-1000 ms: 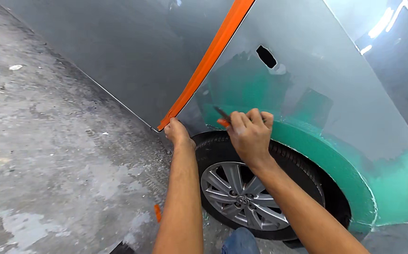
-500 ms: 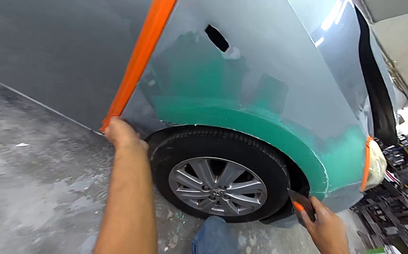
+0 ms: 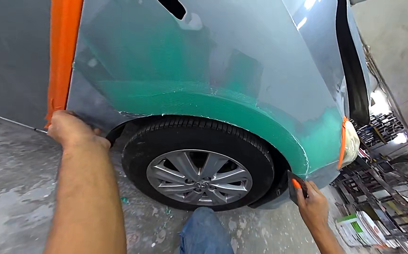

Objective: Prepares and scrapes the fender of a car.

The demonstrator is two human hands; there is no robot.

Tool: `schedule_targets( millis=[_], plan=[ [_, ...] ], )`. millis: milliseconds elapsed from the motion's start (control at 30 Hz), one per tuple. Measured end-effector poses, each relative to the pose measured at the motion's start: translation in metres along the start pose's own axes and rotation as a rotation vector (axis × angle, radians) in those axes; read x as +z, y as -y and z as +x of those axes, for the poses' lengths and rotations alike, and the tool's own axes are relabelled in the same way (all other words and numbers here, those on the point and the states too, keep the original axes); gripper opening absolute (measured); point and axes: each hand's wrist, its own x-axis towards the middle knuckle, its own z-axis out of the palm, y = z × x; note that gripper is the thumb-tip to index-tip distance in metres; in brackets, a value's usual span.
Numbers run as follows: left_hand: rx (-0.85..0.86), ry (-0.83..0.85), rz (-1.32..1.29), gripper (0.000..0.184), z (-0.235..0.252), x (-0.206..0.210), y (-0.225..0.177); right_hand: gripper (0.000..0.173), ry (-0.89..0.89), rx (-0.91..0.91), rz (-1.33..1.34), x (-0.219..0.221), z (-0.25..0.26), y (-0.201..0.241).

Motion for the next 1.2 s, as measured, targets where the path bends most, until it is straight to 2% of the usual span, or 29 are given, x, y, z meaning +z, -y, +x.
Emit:
schedule_targets(
  millis=[167,400,567,800,933,1000,1100,1200],
  plan=[
    [-0.010,-0.008,-0.019,0.055,0.002,0.000,0.000,0.044,-0.041,-0.048,-0.092,-0.002,0.010,0.008],
    [-0.011,-0.010,-0.009,0.055,0.004,0.000,-0.002,0.031,-0.238,-0.114,-0.009,-0.015,0.069,0.080],
    [-0.023,0.013,-0.019,0.051,0.001,-0.002,-0.007,0.034,-0.240,-0.039,-0.008,-0.002,0.052,0.068],
    [-0.016,0.008,-0.004,0.042,0.002,-0.002,-0.004,0.023,-0.299,-0.148,0.077,-0.003,0.079,0.092],
    [-0.026,0.007,-0.023,0.046,-0.002,-0.002,-0.008,0.028,-0.303,-0.117,0.066,-0.002,0.070,0.081],
    [-0.010,-0.005,-0.015,0.045,0.000,0.000,-0.006,0.027,-0.302,-0.102,0.079,-0.004,0.074,0.090],
    [-0.022,0.007,-0.015,0.057,0.000,0.001,-0.005,0.024,-0.311,-0.105,0.111,-0.003,0.082,0.104],
    [-0.020,-0.004,-0.009,0.054,0.004,-0.002,-0.008,0.027,-0.340,-0.129,0.103,0.000,0.078,0.096]
  ],
)
